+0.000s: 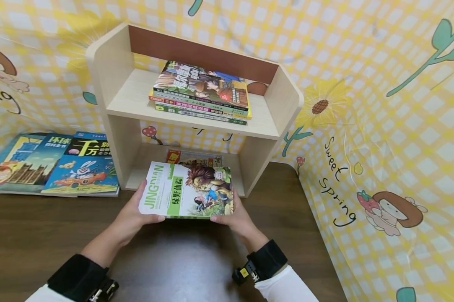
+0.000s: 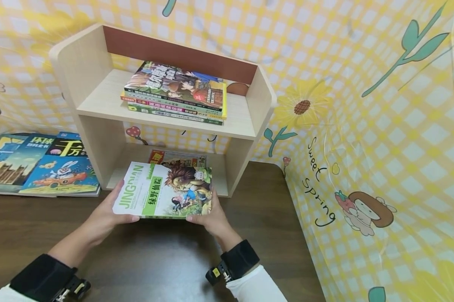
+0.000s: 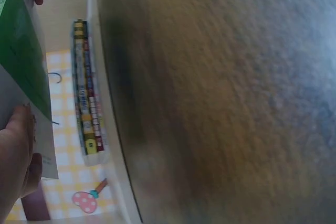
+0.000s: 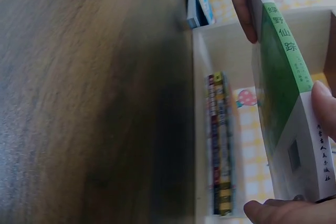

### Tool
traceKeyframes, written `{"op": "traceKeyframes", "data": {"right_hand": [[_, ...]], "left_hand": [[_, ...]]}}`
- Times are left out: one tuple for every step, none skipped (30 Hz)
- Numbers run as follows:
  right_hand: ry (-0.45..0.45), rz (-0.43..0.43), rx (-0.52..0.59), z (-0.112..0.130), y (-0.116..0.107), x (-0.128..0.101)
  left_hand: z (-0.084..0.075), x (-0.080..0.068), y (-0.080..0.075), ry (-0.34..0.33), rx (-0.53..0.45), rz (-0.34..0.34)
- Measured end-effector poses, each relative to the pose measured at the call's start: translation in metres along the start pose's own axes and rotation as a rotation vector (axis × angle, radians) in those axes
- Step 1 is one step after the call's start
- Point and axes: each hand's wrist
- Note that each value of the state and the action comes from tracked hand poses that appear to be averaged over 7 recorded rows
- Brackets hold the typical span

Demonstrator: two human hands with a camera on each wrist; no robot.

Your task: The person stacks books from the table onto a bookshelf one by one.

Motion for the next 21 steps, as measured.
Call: {"op": "traceKeyframes", "data": {"right_hand": [[0.006,0.002,-0.001,-0.003,0.0,0.002],[0.013,-0.004,-0.014,-0.006,0.001,0.003],[0.022,-0.011,-0.025,-0.008,0.001,0.005],[0.026,-0.016,-0.034,-0.01,0.001,0.006],[0.035,-0.017,-0.038,-0.012,0.002,0.008],[0.038,-0.022,-0.048,-0.014,0.002,0.009],[0.044,-0.024,-0.052,-0.016,0.002,0.01],[0.046,-0.023,-0.055,-0.018,0.002,0.012],[0.05,-0.023,-0.059,-0.019,0.003,0.013],[0.054,-0.025,-0.063,-0.021,0.003,0.014],[0.06,-0.027,-0.06,-0.022,0.003,0.016],[0.066,-0.031,-0.067,-0.024,0.003,0.017],[0.07,-0.037,-0.073,-0.025,0.002,0.017],[0.073,-0.046,-0.084,-0.026,0.002,0.018],[0.078,-0.052,-0.091,-0.027,0.002,0.019],[0.079,-0.054,-0.093,-0.028,0.002,0.02],[0.081,-0.055,-0.098,-0.029,0.001,0.02],[0.079,-0.056,-0.105,-0.031,0.001,0.021],[0.075,-0.051,-0.098,-0.032,0.001,0.022],[0.071,-0.047,-0.097,-0.034,0.001,0.023],[0.066,-0.042,-0.091,-0.035,0.001,0.024]], "left_hand": [[0.001,0.001,-0.001,-0.008,0.008,-0.002],[0.003,0.002,-0.001,-0.015,0.02,-0.003],[0.004,0.003,-0.002,-0.022,0.031,-0.003],[0.006,0.005,-0.002,-0.026,0.037,0.0],[0.007,0.006,-0.003,-0.031,0.043,0.001],[0.008,0.008,-0.003,-0.037,0.049,0.002],[0.01,0.009,-0.004,-0.041,0.053,0.004],[0.011,0.01,-0.004,-0.044,0.057,0.006],[0.013,0.011,-0.004,-0.046,0.056,0.011],[0.014,0.012,-0.004,-0.045,0.057,0.015],[0.015,0.013,-0.004,-0.039,0.056,0.02],[0.017,0.014,-0.004,-0.037,0.058,0.025],[0.018,0.015,-0.004,-0.033,0.065,0.027],[0.019,0.016,-0.003,-0.025,0.072,0.03],[0.02,0.018,-0.003,-0.021,0.087,0.032],[0.021,0.019,-0.002,-0.018,0.105,0.031],[0.022,0.021,-0.002,-0.015,0.128,0.029],[0.023,0.022,-0.002,-0.02,0.157,0.026],[0.024,0.024,-0.001,-0.019,0.184,0.022],[0.025,0.025,-0.001,-0.018,0.209,0.022],[0.026,0.027,-0.001,-0.017,0.235,0.021]]}}
Point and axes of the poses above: each hand's wrist, its own x-axis towards the middle knuckle, its own y-axis out of the palm, z = x × y, and after that the axes turned 13 degrees about -z, right-handed
